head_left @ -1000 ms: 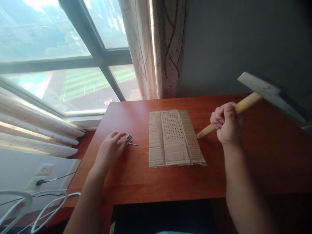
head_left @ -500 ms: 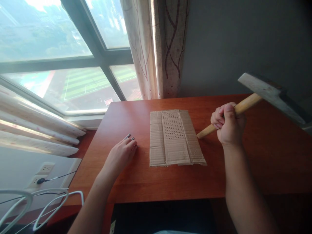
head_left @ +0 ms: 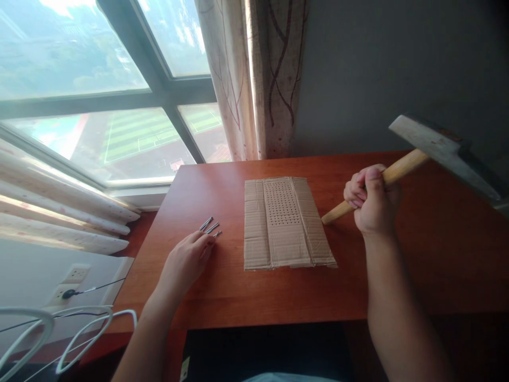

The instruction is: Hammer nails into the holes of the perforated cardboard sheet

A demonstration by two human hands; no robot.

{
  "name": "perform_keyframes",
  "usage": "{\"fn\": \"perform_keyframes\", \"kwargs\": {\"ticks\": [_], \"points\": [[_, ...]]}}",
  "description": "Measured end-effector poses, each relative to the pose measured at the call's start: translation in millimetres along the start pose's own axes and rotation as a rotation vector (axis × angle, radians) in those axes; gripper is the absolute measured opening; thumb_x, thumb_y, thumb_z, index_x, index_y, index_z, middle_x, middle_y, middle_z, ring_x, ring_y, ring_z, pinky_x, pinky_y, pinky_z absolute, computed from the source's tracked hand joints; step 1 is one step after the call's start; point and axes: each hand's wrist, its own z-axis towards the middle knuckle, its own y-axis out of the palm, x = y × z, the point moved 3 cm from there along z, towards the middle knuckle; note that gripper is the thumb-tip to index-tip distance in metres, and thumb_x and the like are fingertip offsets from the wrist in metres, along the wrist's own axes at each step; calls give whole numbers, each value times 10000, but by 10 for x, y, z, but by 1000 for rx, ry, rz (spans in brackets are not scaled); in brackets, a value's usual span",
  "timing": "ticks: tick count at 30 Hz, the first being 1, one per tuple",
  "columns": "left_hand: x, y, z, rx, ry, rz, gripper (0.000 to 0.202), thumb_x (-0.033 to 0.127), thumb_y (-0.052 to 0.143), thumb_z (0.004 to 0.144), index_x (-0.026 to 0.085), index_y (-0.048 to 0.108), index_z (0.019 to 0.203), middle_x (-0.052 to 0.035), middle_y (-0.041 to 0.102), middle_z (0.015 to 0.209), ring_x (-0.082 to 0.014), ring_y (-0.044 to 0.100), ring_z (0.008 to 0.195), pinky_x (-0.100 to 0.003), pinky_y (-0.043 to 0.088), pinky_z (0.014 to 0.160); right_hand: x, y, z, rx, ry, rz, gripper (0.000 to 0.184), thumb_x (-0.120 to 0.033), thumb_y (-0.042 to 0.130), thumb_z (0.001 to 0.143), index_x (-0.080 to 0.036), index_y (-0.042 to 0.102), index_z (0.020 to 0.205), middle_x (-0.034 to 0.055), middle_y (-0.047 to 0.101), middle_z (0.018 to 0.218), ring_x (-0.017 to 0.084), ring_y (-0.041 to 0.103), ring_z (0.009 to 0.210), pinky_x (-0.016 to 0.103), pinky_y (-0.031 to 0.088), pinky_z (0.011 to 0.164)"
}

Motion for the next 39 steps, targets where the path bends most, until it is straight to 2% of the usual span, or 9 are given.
{"fn": "perform_keyframes", "kwargs": {"ticks": [6,11,18,26,31,35,39], "points": [[-32,-24,22,16,-52,11,181,239,504,919,240,684,930,-36,733,962,-213,686,807,-282,492,677,16,-14,4,3,3,1,307,-389,657,910,-202,514,713,-91,310,500,47,258,381,222,170,380],[-39,-21,5,59,-12,-7,211,224,480,932,228,690,952,-43,728,960,-213,687,820,-287,496,704,8,-7,2,8,6,8,291,-369,659,906,-202,516,716,-92,311,497,47,255,377,221,168,379],[-39,-7,19,-30,44,24,298,288,436,978,233,727,945,-53,723,959,-200,676,818,-282,487,703,31,-26,4,25,18,-10,325,-414,670,890,-209,501,704,-94,301,499,45,243,378,214,164,376],[-23,2,64,-38,-133,55,275,292,458,953,247,729,950,-38,724,988,-183,670,778,-261,451,647,22,-24,2,35,22,-22,329,-423,679,878,-208,506,698,-94,304,498,45,251,375,217,174,376],[5,-49,95,9,-230,80,255,359,486,943,232,706,967,-37,705,962,-176,662,745,-262,422,600,17,-18,-1,31,20,-12,315,-407,676,884,-207,512,704,-93,307,498,47,248,374,222,169,374],[-73,-153,51,70,-250,67,251,368,484,944,223,688,951,-35,702,948,-169,664,740,-263,417,585,9,-19,-2,39,29,-23,322,-420,675,883,-211,509,703,-92,305,497,48,244,375,223,167,374],[-185,-177,-20,46,-241,77,256,381,483,937,224,684,952,-37,710,919,-188,676,760,-274,436,593,-4,-13,5,47,30,-37,337,-440,688,867,-215,502,698,-95,296,490,49,245,371,224,172,370]]}}
